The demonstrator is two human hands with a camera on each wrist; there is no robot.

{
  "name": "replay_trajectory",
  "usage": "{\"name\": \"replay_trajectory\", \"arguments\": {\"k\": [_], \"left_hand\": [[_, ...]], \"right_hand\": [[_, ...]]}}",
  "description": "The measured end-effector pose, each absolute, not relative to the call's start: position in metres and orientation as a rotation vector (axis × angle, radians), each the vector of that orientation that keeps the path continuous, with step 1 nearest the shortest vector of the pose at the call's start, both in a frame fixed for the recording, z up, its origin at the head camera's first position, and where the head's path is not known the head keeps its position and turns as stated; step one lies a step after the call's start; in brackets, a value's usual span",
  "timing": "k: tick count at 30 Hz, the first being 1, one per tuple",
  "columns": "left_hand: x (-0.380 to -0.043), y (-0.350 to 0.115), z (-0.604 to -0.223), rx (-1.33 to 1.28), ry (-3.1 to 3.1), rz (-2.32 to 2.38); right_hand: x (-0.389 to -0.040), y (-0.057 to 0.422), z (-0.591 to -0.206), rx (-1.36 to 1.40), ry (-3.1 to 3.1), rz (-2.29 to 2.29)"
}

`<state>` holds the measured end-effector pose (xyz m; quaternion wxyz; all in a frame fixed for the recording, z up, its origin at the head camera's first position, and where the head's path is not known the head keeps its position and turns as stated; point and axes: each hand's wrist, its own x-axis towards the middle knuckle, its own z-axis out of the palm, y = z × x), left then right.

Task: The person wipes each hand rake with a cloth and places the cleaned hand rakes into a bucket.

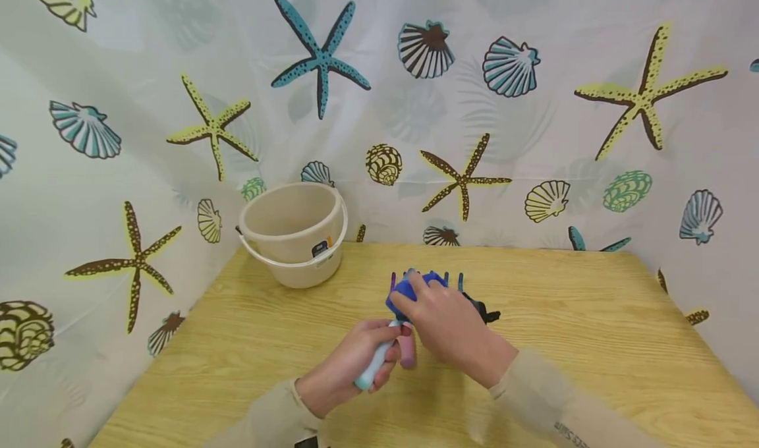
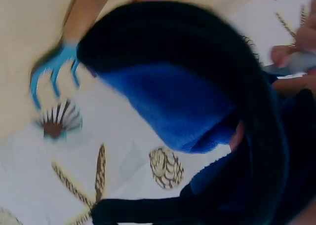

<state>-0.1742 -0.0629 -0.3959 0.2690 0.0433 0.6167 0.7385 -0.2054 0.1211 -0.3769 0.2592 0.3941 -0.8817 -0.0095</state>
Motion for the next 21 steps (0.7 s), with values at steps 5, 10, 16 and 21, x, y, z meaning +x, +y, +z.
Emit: {"name": "replay_trajectory", "arguments": {"k": [5, 10, 16, 21], "left_hand": [[-0.176, -0.063, -0.398, 0.108, 1.682, 1.988], [-0.173, -0.061, -0.398, 0.105, 1.685, 1.992], [-0.172, -0.059, -0.400, 0.102, 1.685, 2.000], [-0.176, -0.062, -0.402, 0.105, 1.661, 2.029]], "right_hand": [[-0.200, 0.123, -0.379, 1.030, -2.471, 0.060], [-0.209, 0.126, -0.385, 0.898, -2.457, -0.092], [-0.206, 0.124, -0.385, 0.827, -2.566, -0.027], [-0.194, 0.121, -0.373, 0.842, -2.755, 0.261]]}}
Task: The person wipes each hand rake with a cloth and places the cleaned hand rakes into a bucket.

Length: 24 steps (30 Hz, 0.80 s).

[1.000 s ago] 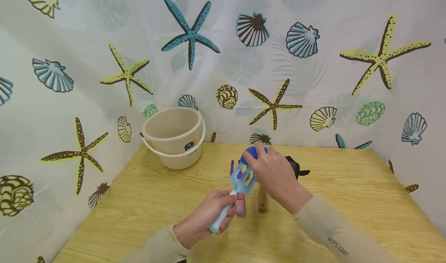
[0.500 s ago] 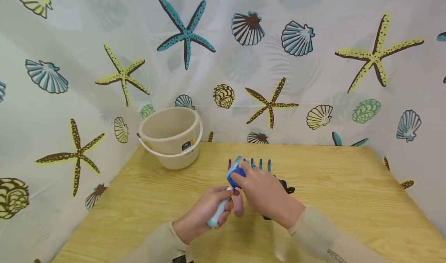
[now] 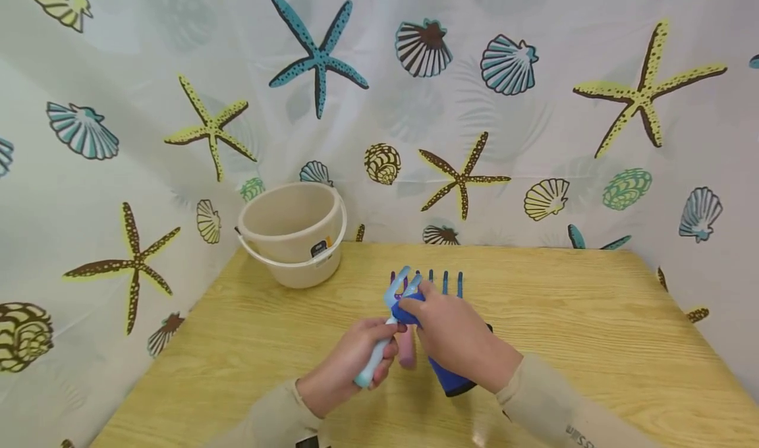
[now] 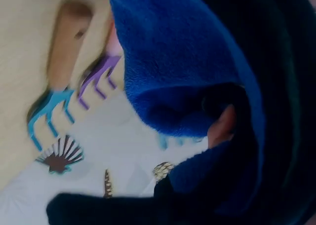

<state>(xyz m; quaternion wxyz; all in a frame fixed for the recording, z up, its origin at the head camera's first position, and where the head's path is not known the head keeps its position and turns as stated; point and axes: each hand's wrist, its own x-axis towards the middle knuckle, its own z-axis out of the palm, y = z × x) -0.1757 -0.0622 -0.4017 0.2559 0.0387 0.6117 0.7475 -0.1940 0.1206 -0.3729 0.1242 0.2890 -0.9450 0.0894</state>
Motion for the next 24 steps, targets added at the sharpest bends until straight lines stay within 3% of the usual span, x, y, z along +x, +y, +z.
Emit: {"name": "replay_trajectory", "arguments": {"k": [15, 24], "left_hand": [[-0.176, -0.066, -0.403, 0.082, 1.585, 2.046], [-0.180, -0.070, -0.406, 0.124, 1.560, 2.060]], "right_hand": [[-0.206, 0.129, -0.386, 0.804, -2.622, -0.005], [-0.191, 0.125, -0.373, 0.831, -2.785, 0.298]]}}
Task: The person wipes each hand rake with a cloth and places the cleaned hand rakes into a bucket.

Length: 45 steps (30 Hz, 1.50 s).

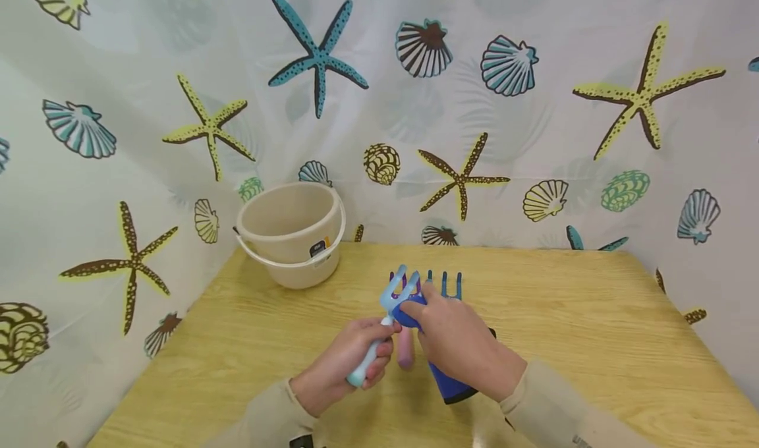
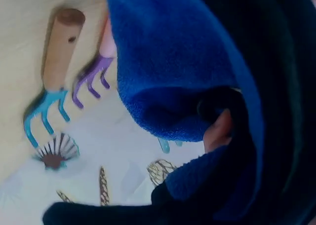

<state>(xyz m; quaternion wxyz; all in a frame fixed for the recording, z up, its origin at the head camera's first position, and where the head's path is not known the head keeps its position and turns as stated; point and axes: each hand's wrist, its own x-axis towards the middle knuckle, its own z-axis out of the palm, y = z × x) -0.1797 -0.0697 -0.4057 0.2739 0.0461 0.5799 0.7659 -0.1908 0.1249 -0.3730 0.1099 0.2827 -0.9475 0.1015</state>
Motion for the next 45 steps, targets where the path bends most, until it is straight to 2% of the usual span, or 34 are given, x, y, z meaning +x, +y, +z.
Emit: {"name": "replay_trajectory", "arguments": {"k": [11, 19, 26, 34, 45], "left_hand": [[-0.170, -0.074, -0.410, 0.108, 1.515, 2.043], [-0.173, -0.078, -0.404, 0.138, 1.517, 2.081], [-0.175, -0.078, -0.404, 0.142, 1.534, 2.078], [-0.178, -0.075, -0.404, 0.156, 1.586, 2.053], [-0.173, -0.073, -0.405, 0.170, 1.560, 2.055]], "right_hand": [[-0.203, 0.133, -0.387, 0.808, -2.666, 0.066], [-0.210, 0.137, -0.380, 0.804, -2.440, -0.115], [-0.212, 0.132, -0.372, 0.818, -2.373, -0.080], [-0.202, 0.117, -0.376, 0.975, -2.512, 0.004], [-0.218, 0.125, -0.373, 0.819, -2.424, -0.079]]}}
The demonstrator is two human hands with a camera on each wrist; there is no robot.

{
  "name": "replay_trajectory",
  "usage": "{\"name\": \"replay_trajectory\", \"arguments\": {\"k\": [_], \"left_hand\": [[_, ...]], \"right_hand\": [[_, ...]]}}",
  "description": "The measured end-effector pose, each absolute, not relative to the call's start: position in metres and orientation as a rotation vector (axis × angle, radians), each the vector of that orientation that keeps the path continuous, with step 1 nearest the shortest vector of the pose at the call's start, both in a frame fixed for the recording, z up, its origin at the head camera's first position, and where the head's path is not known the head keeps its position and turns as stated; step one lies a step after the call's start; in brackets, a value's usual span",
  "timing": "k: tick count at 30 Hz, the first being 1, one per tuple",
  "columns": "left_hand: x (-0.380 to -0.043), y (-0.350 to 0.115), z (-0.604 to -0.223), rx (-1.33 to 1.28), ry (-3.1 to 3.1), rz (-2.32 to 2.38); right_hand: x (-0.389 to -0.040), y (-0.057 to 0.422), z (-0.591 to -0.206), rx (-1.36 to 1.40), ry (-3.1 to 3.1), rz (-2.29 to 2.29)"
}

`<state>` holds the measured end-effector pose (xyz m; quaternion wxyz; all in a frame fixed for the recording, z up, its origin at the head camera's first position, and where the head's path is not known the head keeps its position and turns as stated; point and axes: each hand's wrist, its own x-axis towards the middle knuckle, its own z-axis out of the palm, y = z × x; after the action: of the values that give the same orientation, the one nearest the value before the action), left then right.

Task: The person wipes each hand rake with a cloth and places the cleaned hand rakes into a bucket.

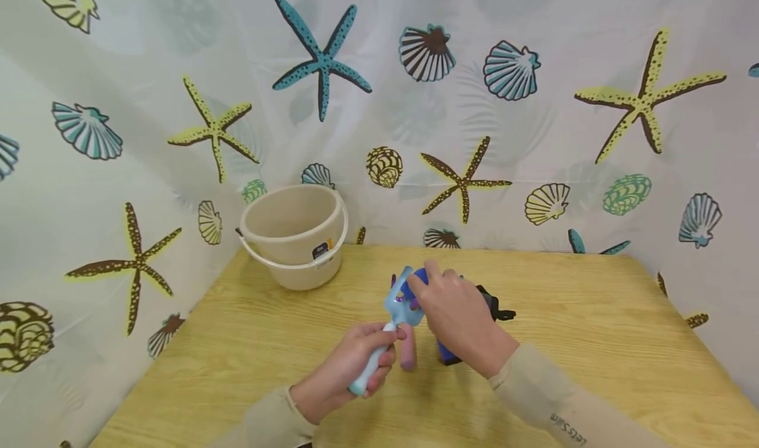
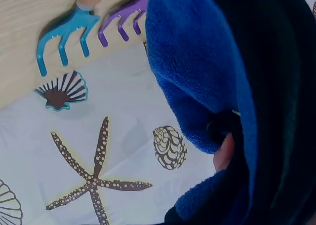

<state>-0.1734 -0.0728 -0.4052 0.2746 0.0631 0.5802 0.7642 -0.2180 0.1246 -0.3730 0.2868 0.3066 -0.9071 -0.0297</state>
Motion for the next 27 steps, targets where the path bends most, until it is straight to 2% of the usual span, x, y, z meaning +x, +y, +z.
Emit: {"name": "replay_trajectory", "arguments": {"k": [7, 15, 27], "left_hand": [[-0.172, -0.075, -0.404, 0.158, 1.553, 2.063], [-0.174, -0.070, -0.404, 0.146, 1.599, 2.010], [-0.174, -0.072, -0.401, 0.133, 1.599, 2.021]], "right_hand": [[-0.217, 0.119, -0.366, 0.784, -2.389, -0.105], [-0.208, 0.109, -0.371, 0.954, -2.457, -0.103], [-0.224, 0.130, -0.354, 0.725, -2.414, -0.040]]}}
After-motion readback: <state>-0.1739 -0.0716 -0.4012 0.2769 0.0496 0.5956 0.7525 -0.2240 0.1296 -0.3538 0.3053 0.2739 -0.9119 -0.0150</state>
